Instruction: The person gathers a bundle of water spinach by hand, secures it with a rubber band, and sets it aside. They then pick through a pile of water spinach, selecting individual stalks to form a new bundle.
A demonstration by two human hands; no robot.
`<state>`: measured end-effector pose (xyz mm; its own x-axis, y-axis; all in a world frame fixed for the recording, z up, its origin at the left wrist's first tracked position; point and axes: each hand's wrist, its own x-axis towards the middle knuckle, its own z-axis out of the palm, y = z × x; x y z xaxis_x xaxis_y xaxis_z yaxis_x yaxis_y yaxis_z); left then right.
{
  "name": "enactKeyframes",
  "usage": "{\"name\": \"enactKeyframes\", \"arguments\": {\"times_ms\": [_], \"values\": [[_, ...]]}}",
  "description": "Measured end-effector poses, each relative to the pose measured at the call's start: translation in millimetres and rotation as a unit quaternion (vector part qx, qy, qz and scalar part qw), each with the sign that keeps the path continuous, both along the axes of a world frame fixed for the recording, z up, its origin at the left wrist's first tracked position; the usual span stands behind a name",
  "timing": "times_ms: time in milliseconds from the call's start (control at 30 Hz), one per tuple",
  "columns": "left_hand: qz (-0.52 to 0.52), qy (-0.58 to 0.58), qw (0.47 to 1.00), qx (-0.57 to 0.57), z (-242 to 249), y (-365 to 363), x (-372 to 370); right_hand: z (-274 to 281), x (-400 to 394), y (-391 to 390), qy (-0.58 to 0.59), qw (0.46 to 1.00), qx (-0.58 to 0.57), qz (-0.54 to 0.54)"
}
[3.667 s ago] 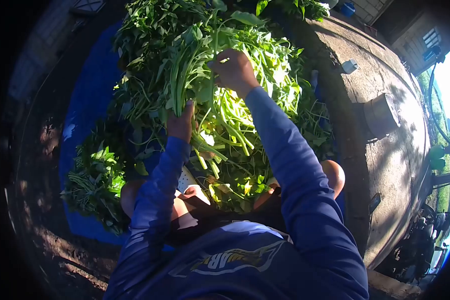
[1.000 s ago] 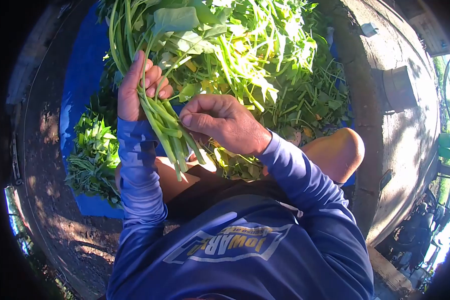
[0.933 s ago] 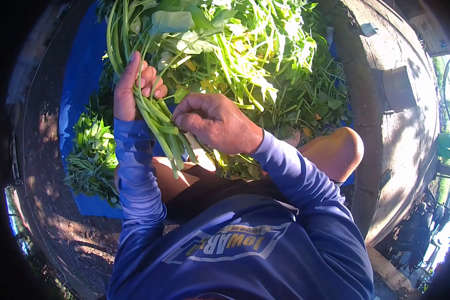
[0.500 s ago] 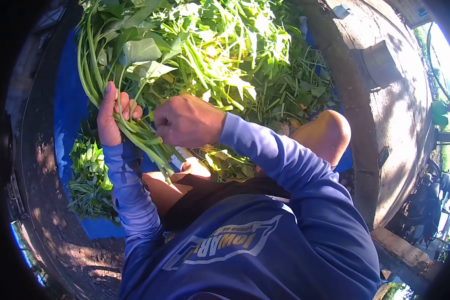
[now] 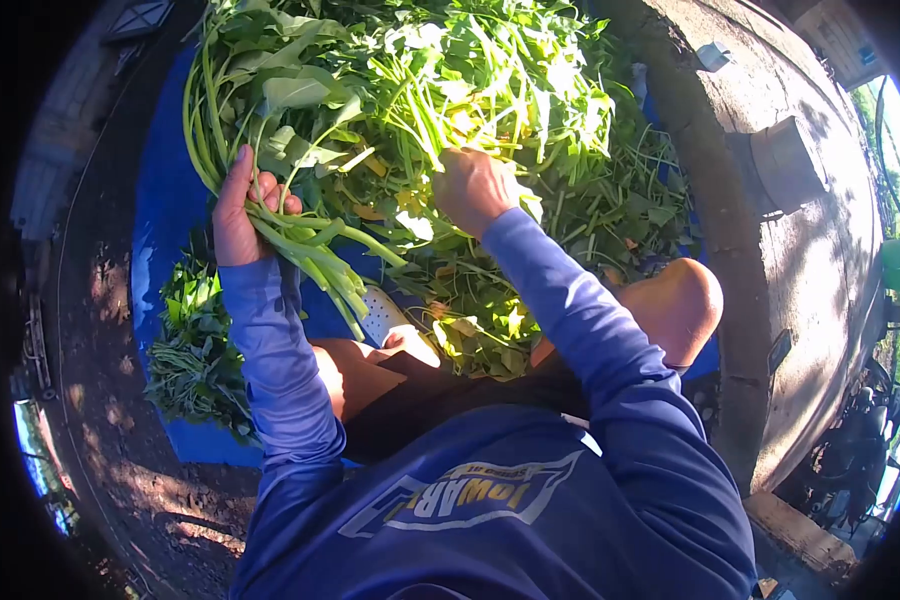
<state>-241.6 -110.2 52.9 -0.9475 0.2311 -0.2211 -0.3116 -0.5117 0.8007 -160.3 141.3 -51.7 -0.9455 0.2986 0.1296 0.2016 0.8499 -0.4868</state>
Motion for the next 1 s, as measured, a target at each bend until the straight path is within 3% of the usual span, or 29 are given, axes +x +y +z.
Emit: {"name": "enactKeyframes", "arguments": {"times_ms": [67,100,167,200,233,300,367,400,433,500,600,733,833,867,1000], "values": [[-0.006,-0.01,1.0,-0.008,-2.8,1.3,0.7,-57.8,-39.1,-7.6,0.139,0.99,0.015,0.003],[-0.005,-0.007,1.0,-0.012,-4.9,-0.1,1.5,-59.1,-52.4,-14.9,0.211,0.976,0.053,-0.007],[0.01,-0.013,1.0,-0.024,-11.4,-4.0,1.7,-59.1,-58.8,0.9,0.124,0.992,0.014,-0.013],[0.013,-0.007,0.999,-0.033,-12.4,-7.5,2.8,-28.9,-51.7,4.7,0.081,0.996,-0.012,-0.022],[0.015,0.0,0.999,-0.04,-12.7,-9.6,3.7,-16.3,-51.1,11.6,0.055,0.996,-0.063,-0.038],[0.004,0.001,0.999,-0.051,-15.8,-12.6,4.0,-4.5,-52.1,34.9,-0.002,0.962,-0.272,0.005],[0.002,0.002,0.998,-0.06,-17.6,-13.2,0.6,24.0,-49.2,44.7,-0.087,0.857,-0.508,-0.031],[0.001,0.002,0.998,-0.064,-18.3,-13.1,-0.2,24.5,-54.8,48.0,-0.065,0.831,-0.552,-0.01],[0.0,0.007,0.998,-0.067,-18.7,-12.0,-0.5,24.5,-54.4,52.2,0.002,0.86,-0.507,0.055],[-0.002,-0.004,0.997,-0.075,-18.5,-9.3,1.0,58.0,-39.6,53.7,0.016,0.811,-0.585,-0.021],[0.043,0.038,0.991,-0.124,-30.7,-10.1,-3.7,110.6,-9.8,62.0,0.06,0.855,-0.515,0.003],[0.09,0.124,0.965,-0.214,-32.4,4.1,3.2,122.3,11.4,75.1,0.136,0.881,-0.453,0.014],[0.077,0.112,0.983,-0.124,-65.1,16.1,-8.0,125.2,13.0,66.4,0.214,0.919,-0.332,-0.027],[0.064,0.125,0.972,-0.19,-69.4,19.9,-4.1,127.3,11.9,61.7,0.228,0.918,-0.321,-0.034],[0.079,0.118,0.98,-0.137,-67.4,51.3,19.3,128.3,2.7,39.7,0.275,0.936,-0.212,-0.054]]}}
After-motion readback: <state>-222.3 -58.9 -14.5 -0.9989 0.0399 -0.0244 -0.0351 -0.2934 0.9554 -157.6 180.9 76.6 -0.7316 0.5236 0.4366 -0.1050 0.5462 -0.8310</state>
